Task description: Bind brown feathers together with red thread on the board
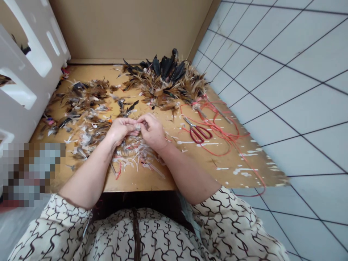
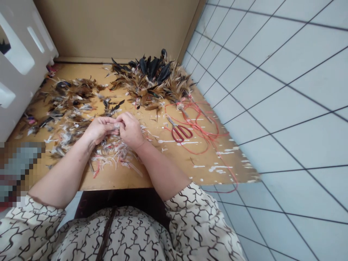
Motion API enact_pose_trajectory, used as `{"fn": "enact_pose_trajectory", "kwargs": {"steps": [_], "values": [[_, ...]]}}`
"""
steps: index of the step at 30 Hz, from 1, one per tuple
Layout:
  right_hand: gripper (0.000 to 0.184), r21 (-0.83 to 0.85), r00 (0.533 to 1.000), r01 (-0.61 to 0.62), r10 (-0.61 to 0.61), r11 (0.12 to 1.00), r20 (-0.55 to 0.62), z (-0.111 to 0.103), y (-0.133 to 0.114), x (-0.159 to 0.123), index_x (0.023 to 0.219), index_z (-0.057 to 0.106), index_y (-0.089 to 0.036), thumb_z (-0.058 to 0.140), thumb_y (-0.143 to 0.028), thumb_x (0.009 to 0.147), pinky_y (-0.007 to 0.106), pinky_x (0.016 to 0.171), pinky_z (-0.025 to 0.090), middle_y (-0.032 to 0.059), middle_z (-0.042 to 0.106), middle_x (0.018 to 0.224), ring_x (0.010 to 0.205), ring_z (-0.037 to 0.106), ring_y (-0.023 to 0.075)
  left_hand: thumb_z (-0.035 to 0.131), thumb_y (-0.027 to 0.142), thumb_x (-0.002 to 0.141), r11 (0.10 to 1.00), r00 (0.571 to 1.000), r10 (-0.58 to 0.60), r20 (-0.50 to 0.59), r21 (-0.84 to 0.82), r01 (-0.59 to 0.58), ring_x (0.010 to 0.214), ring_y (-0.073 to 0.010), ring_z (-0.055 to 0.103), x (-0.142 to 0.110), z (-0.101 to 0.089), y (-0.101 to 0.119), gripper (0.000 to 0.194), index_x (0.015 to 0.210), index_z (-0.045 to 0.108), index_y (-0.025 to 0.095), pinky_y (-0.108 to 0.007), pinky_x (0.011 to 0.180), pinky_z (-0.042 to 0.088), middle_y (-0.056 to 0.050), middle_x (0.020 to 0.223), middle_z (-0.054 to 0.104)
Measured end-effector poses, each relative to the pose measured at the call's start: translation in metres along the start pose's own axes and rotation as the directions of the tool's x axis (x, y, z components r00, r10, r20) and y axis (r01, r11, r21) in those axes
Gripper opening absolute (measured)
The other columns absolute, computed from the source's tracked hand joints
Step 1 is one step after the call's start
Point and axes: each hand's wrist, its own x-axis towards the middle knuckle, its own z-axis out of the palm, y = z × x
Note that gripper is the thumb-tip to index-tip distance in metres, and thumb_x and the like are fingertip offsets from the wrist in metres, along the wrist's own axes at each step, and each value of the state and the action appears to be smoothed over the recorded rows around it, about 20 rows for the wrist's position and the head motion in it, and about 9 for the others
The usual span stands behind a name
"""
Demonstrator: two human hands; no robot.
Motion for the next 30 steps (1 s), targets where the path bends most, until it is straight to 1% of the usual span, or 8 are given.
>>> {"fn": "enact_pose_trajectory", "kwargs": {"steps": [4,9,14,18,20,23,26,30], "values": [[0.014,0.040,0.999,-0.036,0.036,0.999,-0.010,-0.0005,-0.0005,0.0005,0.068,0.050,-0.020,0.043,-0.008,0.071,0.029,0.069,0.044,0.0013,0.054,0.071,0.070,0.051,0.0143,0.078,0.005,0.050,1.000,1.000,0.019,0.002,0.017,-0.019,0.041,-0.0100,0.059,0.0001,-0.0001,-0.0008,0.014,0.058,0.066,0.009,-0.020,0.048,0.052,-0.002,0.049,0.065],[0.013,0.088,0.996,-0.081,0.083,0.993,-0.021,-0.0015,-0.0011,0.0018,0.067,0.051,-0.020,0.045,-0.008,0.071,0.028,0.065,0.044,0.0002,0.054,0.070,0.066,0.049,0.0128,0.080,0.011,0.051,0.993,0.997,0.075,-0.015,0.090,-0.074,0.041,-0.0087,0.057,-0.0022,0.0020,0.0015,0.017,0.057,0.064,0.010,-0.019,0.048,0.050,-0.001,0.046,0.062],[0.013,0.117,0.991,-0.121,0.127,0.986,-0.051,-0.0007,-0.0009,0.0033,0.065,0.052,-0.019,0.047,-0.008,0.069,0.027,0.064,0.044,-0.0009,0.054,0.068,0.064,0.049,0.0118,0.076,0.013,0.054,0.973,0.987,0.162,0.002,0.165,-0.160,0.039,-0.0067,0.053,-0.0039,0.0033,0.0028,0.014,0.056,0.062,0.012,-0.016,0.046,0.045,0.001,0.043,0.061],[0.011,0.137,0.985,-0.147,0.158,0.980,-0.069,0.0005,-0.0017,0.0029,0.064,0.052,-0.019,0.050,-0.009,0.069,0.026,0.062,0.043,-0.0016,0.054,0.066,0.062,0.048,0.0110,0.068,0.012,0.055,0.964,0.979,0.203,0.022,0.169,-0.204,0.039,-0.0068,0.053,-0.0033,0.0044,0.0019,0.009,0.054,0.059,0.013,-0.016,0.045,0.044,0.002,0.042,0.060],[0.011,0.142,0.982,-0.167,0.178,0.976,-0.070,0.0004,-0.0025,0.0025,0.064,0.052,-0.019,0.051,-0.010,0.069,0.026,0.061,0.043,-0.0020,0.054,0.065,0.061,0.047,0.0107,0.063,0.011,0.054,0.966,0.978,0.210,0.006,0.155,-0.208,0.038,-0.0071,0.053,-0.0025,0.0050,0.0014,0.006,0.053,0.057,0.014,-0.017,0.044,0.044,0.003,0.042,0.059],[0.010,0.152,0.977,-0.185,0.199,0.971,-0.082,-0.0009,-0.0037,0.0028,0.063,0.052,-0.019,0.052,-0.011,0.068,0.025,0.061,0.043,-0.0025,0.054,0.063,0.060,0.047,0.0104,0.057,0.011,0.052,0.970,0.976,0.212,-0.053,0.132,-0.204,0.037,-0.0070,0.052,-0.0014,0.0054,0.0013,0.005,0.053,0.055,0.016,-0.017,0.044,0.045,0.005,0.041,0.057],[0.011,0.182,0.972,-0.198,0.216,0.963,-0.088,-0.0029,-0.0044,0.0045,0.061,0.051,-0.019,0.053,-0.010,0.066,0.024,0.059,0.042,-0.0033,0.053,0.061,0.058,0.045,0.0097,0.055,0.013,0.053,0.980,0.978,0.180,-0.103,0.101,-0.170,0.037,-0.0071,0.052,-0.0013,0.0052,0.0031,0.003,0.054,0.054,0.016,-0.018,0.044,0.046,0.005,0.041,0.057],[0.014,0.223,0.967,-0.227,0.246,0.948,-0.064,-0.0054,-0.0064,0.0069,0.059,0.046,-0.020,0.052,-0.008,0.064,0.023,0.054,0.038,-0.0057,0.047,0.056,0.052,0.039,0.0081,0.052,0.012,0.053,0.989,0.982,0.137,-0.128,0.074,-0.128,0.037,-0.0075,0.053,-0.0020,0.0051,0.0066,0.004,0.056,0.053,0.015,-0.017,0.044,0.047,0.004,0.042,0.057]]}}
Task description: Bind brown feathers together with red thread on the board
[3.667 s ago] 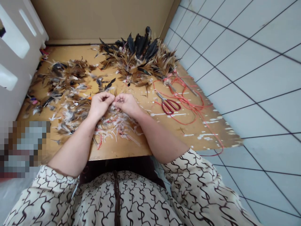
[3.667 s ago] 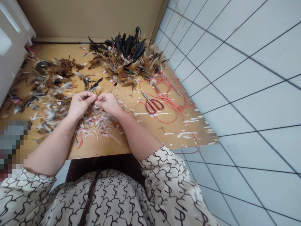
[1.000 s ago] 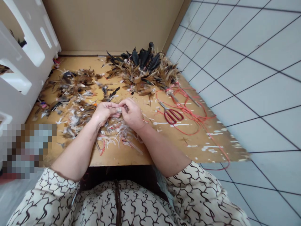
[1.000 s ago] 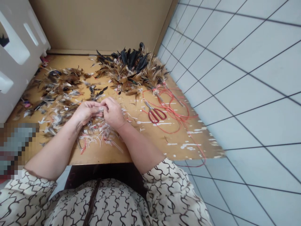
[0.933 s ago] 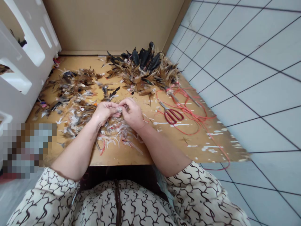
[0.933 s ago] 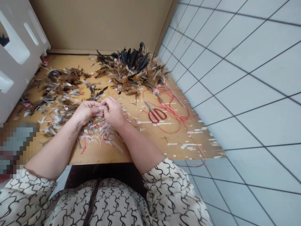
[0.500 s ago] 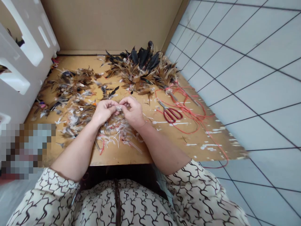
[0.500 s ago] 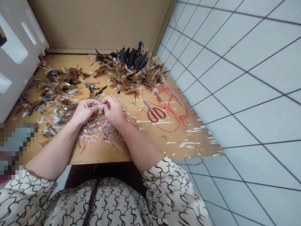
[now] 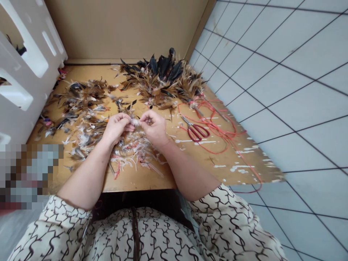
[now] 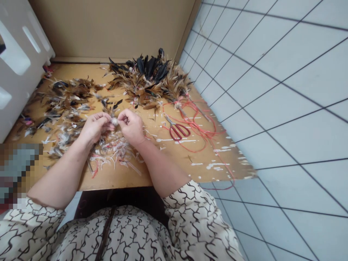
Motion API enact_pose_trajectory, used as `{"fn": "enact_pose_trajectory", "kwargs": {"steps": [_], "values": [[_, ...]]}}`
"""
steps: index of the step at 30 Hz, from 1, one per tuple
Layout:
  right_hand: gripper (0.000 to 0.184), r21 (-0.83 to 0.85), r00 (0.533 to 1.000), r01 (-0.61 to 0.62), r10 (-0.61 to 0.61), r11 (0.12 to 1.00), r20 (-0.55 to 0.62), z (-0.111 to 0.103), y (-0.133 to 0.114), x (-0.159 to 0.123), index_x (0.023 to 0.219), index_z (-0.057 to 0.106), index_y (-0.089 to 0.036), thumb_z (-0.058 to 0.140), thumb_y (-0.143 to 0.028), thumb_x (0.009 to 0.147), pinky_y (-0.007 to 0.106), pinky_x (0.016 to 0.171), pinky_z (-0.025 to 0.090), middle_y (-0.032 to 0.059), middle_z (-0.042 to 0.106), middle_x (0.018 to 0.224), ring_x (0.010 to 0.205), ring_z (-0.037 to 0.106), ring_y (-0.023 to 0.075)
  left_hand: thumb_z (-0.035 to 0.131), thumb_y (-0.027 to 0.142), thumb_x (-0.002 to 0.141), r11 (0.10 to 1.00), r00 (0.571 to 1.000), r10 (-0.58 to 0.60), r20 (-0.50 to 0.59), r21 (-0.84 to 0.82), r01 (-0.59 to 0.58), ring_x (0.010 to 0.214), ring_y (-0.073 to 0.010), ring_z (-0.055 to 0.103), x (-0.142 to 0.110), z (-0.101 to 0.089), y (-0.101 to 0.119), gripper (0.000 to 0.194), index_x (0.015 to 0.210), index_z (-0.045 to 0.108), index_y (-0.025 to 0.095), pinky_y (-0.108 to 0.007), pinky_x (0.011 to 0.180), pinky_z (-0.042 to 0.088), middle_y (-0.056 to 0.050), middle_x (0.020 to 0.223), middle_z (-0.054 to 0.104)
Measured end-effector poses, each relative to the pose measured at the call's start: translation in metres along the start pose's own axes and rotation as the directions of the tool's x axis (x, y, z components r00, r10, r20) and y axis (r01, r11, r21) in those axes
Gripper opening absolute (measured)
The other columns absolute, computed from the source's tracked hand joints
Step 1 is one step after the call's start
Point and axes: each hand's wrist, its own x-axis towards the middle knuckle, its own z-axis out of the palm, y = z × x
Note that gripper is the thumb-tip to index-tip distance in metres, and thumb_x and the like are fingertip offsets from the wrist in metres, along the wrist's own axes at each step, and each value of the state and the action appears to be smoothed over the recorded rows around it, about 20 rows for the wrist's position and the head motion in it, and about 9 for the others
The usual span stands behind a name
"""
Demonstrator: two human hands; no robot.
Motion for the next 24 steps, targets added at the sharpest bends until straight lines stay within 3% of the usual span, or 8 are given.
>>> {"fn": "enact_pose_trajectory", "kwargs": {"steps": [12,18,24], "values": [[0.021,0.047,0.996,-0.036,0.032,0.998,0.087,-0.0010,-0.0047,-0.0020,0.058,0.035,-0.020,0.051,-0.009,0.064,0.023,0.054,0.034,-0.0051,0.044,0.058,0.054,0.039,0.0084,0.050,0.011,0.055,0.996,1.000,-0.027,0.002,-0.089,0.027,0.038,-0.0081,0.054,0.0056,-0.0065,0.0000,0.005,0.057,0.050,0.015,-0.019,0.047,0.050,0.005,0.043,0.052],[0.017,0.061,0.991,-0.010,0.002,0.998,0.137,-0.0001,-0.0062,-0.0028,0.058,0.038,-0.020,0.049,-0.009,0.063,0.023,0.054,0.033,-0.0052,0.043,0.057,0.053,0.037,0.0079,0.050,0.009,0.056,0.989,0.999,-0.038,-0.003,-0.144,0.037,0.038,-0.0084,0.054,0.0051,-0.0064,0.0018,0.007,0.059,0.049,0.015,-0.023,0.050,0.052,0.006,0.044,0.050],[0.016,0.069,0.988,-0.067,0.056,0.995,0.145,0.0003,-0.0059,-0.0027,0.060,0.040,-0.020,0.051,-0.009,0.063,0.022,0.053,0.033,-0.0064,0.042,0.056,0.051,0.035,0.0073,0.051,0.008,0.056,0.981,0.997,-0.073,0.030,-0.177,0.077,0.038,-0.0075,0.053,0.0032,-0.0057,0.0039,0.008,0.059,0.049,0.015,-0.019,0.046,0.048,0.004,0.045,0.053]]}}
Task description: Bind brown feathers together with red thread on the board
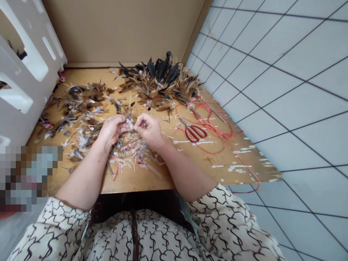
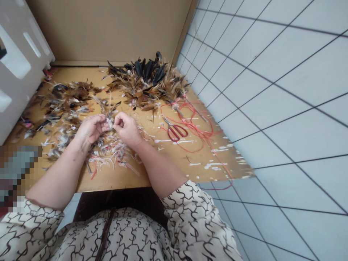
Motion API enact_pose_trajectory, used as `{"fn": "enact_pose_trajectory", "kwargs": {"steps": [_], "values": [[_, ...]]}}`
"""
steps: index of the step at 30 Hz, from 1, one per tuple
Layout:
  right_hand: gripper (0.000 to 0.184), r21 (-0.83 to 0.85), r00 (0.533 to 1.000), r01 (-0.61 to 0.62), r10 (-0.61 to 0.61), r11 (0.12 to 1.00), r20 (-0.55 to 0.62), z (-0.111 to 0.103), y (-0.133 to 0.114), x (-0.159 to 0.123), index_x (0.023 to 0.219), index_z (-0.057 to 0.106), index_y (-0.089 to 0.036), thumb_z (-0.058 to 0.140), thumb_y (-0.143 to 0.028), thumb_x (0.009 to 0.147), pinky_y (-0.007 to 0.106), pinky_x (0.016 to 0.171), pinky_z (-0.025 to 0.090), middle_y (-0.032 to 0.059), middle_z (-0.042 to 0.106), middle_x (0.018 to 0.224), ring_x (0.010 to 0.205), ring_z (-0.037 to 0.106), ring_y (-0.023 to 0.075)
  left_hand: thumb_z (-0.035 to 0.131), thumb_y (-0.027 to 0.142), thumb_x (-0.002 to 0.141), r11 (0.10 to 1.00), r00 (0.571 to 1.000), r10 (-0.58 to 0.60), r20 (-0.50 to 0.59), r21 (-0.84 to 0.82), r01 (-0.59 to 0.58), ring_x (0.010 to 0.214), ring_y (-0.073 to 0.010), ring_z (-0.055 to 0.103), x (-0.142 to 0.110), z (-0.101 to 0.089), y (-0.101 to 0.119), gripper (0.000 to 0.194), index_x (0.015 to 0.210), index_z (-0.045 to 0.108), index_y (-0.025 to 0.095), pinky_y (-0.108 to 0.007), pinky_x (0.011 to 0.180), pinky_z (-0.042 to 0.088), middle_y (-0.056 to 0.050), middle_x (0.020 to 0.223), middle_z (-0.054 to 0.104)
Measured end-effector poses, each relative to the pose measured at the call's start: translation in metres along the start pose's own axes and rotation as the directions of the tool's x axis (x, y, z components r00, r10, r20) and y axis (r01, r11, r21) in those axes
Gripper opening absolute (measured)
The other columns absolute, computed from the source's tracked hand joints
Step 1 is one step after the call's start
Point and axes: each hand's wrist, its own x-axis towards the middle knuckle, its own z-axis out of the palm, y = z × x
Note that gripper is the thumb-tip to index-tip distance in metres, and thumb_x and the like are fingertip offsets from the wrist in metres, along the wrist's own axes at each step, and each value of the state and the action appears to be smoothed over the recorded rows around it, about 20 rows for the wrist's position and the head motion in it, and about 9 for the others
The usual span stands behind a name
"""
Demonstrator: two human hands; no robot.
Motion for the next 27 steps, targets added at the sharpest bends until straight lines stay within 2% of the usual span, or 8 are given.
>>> {"fn": "enact_pose_trajectory", "kwargs": {"steps": [5,11,18,27], "values": [[0.014,0.018,0.999,-0.017,0.016,1.000,0.045,0.002,0.002,-0.001,0.060,0.043,-0.019,0.050,-0.007,0.062,0.021,0.052,0.034,-0.0071,0.041,0.055,0.050,0.035,0.0068,0.050,0.006,0.054,0.999,1.000,-0.015,0.023,-0.034,0.016,0.037,-0.0055,0.050,-0.001,0.000,0.000,0.011,0.055,0.044,0.016,-0.016,0.044,0.045,0.006,0.043,0.048],[0.012,0.030,0.996,-0.026,0.024,0.999,0.090,0.007,0.007,-0.001,0.066,0.049,-0.018,0.049,-0.006,0.063,0.021,0.056,0.041,-0.0050,0.051,0.061,0.053,0.043,0.0067,0.048,0.004,0.054,1.000,1.000,0.008,-0.003,0.018,-0.008,0.035,-0.0060,0.048,-0.002,0.002,-0.001,0.017,0.054,0.039,0.017,-0.016,0.043,0.045,0.008,0.040,0.043],[0.013,0.005,0.998,-0.018,0.017,1.000,0.067,0.010,0.010,-0.001,0.067,0.052,-0.017,0.049,-0.005,0.063,0.022,0.060,0.044,-0.0033,0.056,0.064,0.057,0.049,0.0076,0.049,0.005,0.055,0.996,0.997,0.081,-0.013,0.044,-0.081,0.033,-0.0048,0.046,-0.005,0.003,0.001,0.018,0.055,0.037,0.018,-0.013,0.038,0.040,0.009,0.037,0.042],[0.015,-0.045,0.998,0.014,-0.011,0.999,0.065,0.014,0.011,0.002,0.064,0.056,-0.017,0.049,-0.004,0.063,0.025,0.064,0.048,-0.0021,0.060,0.064,0.059,0.054,0.0099,0.050,0.004,0.056,0.990,0.989,0.137,-0.046,0.021,-0.136,0.034,-0.0045,0.046,-0.009,0.002,0.000,0.018,0.060,0.040,0.018,-0.015,0.043,0.045,0.010,0.039,0.042]]}}
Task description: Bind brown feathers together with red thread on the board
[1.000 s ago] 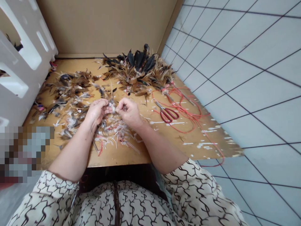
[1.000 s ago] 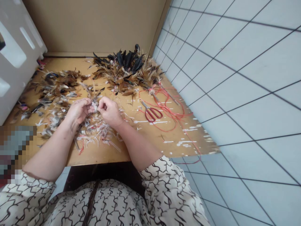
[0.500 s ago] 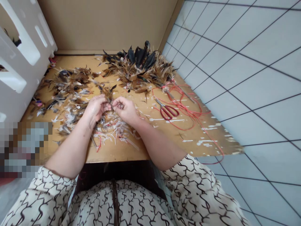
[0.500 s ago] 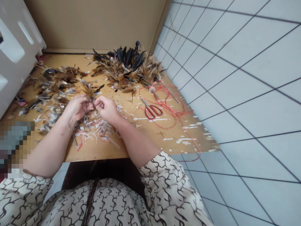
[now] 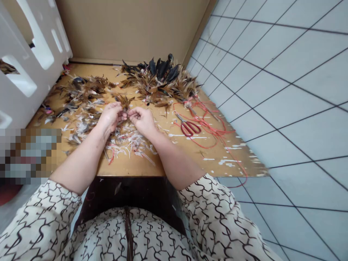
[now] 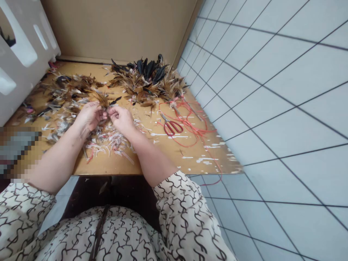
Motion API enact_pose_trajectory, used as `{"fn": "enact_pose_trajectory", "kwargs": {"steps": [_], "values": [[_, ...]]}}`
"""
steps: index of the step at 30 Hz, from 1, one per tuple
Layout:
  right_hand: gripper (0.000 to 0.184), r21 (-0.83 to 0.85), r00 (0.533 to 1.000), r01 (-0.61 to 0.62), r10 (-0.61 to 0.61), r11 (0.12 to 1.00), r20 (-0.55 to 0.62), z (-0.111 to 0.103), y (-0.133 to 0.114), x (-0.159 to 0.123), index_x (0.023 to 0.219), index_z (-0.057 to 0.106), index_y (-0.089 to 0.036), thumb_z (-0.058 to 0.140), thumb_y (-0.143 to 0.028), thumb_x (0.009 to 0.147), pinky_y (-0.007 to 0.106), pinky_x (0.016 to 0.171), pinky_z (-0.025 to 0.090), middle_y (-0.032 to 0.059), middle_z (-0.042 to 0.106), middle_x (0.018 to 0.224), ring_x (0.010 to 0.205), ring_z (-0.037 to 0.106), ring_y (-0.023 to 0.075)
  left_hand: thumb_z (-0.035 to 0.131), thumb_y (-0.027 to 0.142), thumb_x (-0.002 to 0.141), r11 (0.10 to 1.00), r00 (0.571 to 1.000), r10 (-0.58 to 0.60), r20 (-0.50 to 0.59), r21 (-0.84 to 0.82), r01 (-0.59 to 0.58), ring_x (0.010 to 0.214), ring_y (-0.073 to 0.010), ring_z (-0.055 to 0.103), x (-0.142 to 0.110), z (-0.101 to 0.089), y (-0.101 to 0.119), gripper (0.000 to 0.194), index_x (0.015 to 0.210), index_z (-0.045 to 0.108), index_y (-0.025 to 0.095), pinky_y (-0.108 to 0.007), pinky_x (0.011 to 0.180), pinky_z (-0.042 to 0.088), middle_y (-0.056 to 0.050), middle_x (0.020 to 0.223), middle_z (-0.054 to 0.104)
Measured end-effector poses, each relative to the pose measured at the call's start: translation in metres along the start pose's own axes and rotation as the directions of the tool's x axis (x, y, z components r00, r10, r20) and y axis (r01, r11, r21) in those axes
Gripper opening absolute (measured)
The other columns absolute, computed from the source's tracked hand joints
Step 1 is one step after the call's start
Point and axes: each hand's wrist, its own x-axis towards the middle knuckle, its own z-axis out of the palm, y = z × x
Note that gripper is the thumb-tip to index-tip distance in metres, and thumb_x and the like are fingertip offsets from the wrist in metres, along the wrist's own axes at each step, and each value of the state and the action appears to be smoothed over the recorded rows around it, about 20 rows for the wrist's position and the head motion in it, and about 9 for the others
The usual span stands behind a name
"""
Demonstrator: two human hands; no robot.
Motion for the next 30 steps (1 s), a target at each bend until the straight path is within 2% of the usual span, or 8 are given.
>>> {"fn": "enact_pose_trajectory", "kwargs": {"steps": [6,13,20,25,30], "values": [[0.018,-0.113,0.999,-0.015,0.011,0.994,-0.039,0.008,-0.002,0.005,0.062,0.059,-0.017,0.048,-0.003,0.063,0.025,0.065,0.046,-0.0021,0.060,0.062,0.059,0.054,0.0105,0.050,0.005,0.055,1.000,0.998,-0.001,-0.056,-0.019,0.000,0.037,-0.0062,0.049,-0.003,-0.004,0.002,0.017,0.058,0.040,0.018,-0.015,0.043,0.045,0.010,0.038,0.038],[0.019,-0.412,0.989,0.015,0.049,0.911,0.143,0.010,-0.015,0.012,0.060,0.062,-0.016,0.049,-0.003,0.063,0.025,0.061,0.039,-0.0005,0.058,0.059,0.059,0.050,0.0126,0.047,0.004,0.053,0.999,0.998,0.004,-0.060,-0.051,-0.007,0.031,-0.0044,0.041,0.000,-0.008,0.003,0.015,0.051,0.041,0.018,-0.013,0.035,0.036,0.008,0.036,0.042],[0.017,-0.341,0.985,0.025,0.035,0.940,0.168,0.012,-0.009,0.014,0.059,0.060,-0.016,0.049,-0.004,0.065,0.023,0.061,0.039,-0.0009,0.058,0.060,0.058,0.049,0.0115,0.045,0.003,0.051,0.998,0.998,-0.010,-0.058,-0.061,0.007,0.030,-0.0052,0.038,0.003,-0.011,0.001,0.017,0.045,0.038,0.017,-0.014,0.034,0.033,0.007,0.033,0.038],[0.018,-0.283,0.977,0.103,-0.043,0.954,0.211,0.007,-0.004,0.008,0.057,0.057,-0.016,0.047,-0.002,0.063,0.023,0.065,0.039,-0.0023,0.056,0.061,0.061,0.048,0.0105,0.046,0.002,0.051,0.998,0.998,-0.037,-0.042,-0.048,0.035,0.031,-0.0049,0.037,0.003,-0.010,0.000,0.019,0.043,0.037,0.017,-0.015,0.035,0.033,0.006,0.033,0.038],[0.016,-0.282,0.978,0.087,-0.029,0.955,0.206,0.005,-0.004,0.003,0.061,0.057,-0.016,0.048,-0.004,0.065,0.023,0.065,0.038,-0.0027,0.055,0.062,0.060,0.046,0.0097,0.045,0.002,0.053,0.998,0.998,-0.055,-0.041,-0.024,0.054,0.030,-0.0054,0.037,0.002,-0.010,-0.001,0.016,0.045,0.043,0.015,-0.015,0.035,0.033,0.003,0.034,0.043]]}}
